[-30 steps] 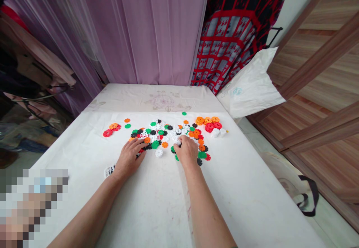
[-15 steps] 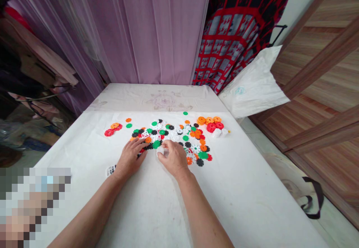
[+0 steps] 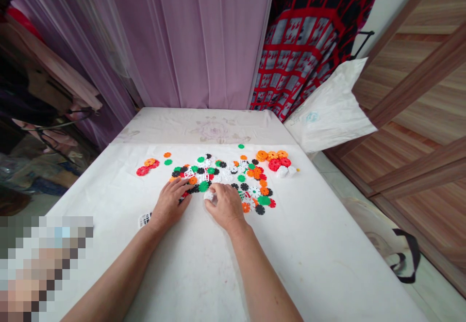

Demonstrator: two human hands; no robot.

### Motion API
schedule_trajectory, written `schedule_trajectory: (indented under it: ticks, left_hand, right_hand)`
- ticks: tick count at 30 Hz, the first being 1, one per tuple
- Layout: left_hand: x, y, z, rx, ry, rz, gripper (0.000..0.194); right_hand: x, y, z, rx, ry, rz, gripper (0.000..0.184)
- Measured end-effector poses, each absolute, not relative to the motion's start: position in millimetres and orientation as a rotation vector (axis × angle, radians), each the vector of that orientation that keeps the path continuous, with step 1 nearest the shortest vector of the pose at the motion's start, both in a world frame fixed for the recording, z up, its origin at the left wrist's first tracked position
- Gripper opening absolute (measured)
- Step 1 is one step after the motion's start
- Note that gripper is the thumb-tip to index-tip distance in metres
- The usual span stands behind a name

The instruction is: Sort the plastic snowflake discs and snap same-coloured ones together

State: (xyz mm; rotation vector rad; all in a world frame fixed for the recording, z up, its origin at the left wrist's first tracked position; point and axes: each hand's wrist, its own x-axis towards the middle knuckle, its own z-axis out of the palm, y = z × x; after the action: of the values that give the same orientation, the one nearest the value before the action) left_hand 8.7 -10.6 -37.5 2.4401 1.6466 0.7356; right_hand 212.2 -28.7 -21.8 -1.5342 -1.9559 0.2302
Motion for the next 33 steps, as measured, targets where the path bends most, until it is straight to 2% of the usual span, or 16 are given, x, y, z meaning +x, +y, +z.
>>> schedule_trajectory:
  ticks: [7,12,22,33]
  left_hand:
    - [8.3,-10.7,-37.7,2.446,1.637,0.746,0.031]
    - [8.7,-10.6,-37.3,2.441,1.643,0.731,0.031]
    - [10.2,-12.7,-34.8,2.476,1.644,0.685,0.033]
    - [9.9,-12.9,-35.9,2.481,1.633,0.699,0.034]
  right_hand:
    - [212.2,-28.6,-20.9,-1.525,-1.973,0.215,0.022]
    - [229.3,-22.7,-26.8,-1.536,-1.923,0.133,0.013]
    - [234.9,-14.6,-31.6,-1.675,-2.016,-0.017,0.029]
    - [226.4,-17.1,-28.0,-1.68,-2.101,0.041,0.021]
